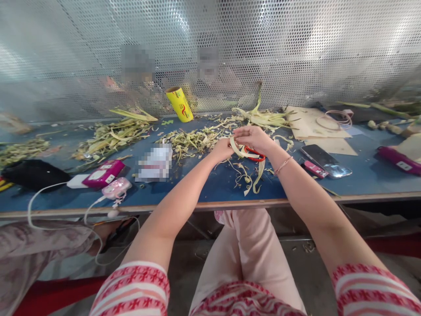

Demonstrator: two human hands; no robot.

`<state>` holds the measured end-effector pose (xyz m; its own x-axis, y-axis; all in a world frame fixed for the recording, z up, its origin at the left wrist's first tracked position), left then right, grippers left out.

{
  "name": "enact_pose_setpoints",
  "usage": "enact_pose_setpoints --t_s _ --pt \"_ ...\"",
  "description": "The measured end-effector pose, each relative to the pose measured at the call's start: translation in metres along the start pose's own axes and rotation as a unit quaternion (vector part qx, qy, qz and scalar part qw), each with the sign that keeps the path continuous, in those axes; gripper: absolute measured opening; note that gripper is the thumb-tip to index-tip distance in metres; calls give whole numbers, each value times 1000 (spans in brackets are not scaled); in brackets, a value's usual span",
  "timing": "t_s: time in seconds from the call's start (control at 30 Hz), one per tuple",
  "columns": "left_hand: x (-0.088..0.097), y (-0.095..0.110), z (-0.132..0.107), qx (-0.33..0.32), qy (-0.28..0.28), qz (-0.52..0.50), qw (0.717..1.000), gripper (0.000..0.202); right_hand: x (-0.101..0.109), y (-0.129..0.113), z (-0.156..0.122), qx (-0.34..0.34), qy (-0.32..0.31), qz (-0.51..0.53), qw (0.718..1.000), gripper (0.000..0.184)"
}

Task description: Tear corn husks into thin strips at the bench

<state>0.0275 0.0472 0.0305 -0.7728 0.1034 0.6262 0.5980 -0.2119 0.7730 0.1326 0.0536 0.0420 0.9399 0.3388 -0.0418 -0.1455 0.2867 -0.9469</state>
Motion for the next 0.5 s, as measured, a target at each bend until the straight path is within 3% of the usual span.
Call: enact_pose_setpoints --t_s 0.13,0.27,0.37,0.5 --pt "-5 3 -3 -2 -35 -63 997 13 8 -3 3 59 40 -138 988 3" --pt "-5 6 -5 -25 -34 -91 995 26 10 -14 3 106 61 -277 953 9" --pt "-6 5 -4 -37 -36 -106 993 41 12 -15 4 110 66 -274 953 11" --pt "-4 -5 1 -2 -11 -124 992 55 14 -11 6 105 63 -254 959 11"
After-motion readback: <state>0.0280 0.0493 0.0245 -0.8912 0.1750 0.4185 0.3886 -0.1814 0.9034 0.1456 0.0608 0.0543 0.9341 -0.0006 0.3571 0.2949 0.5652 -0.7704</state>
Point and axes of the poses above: each hand's wrist, its own z-axis towards the middle knuckle, its own x-axis out of the back of the hand, y = z × x, the point moved 8 cm from there along z, towards the middle knuckle, and after that the axes turned 10 degrees about x, right-handed, at the moved point
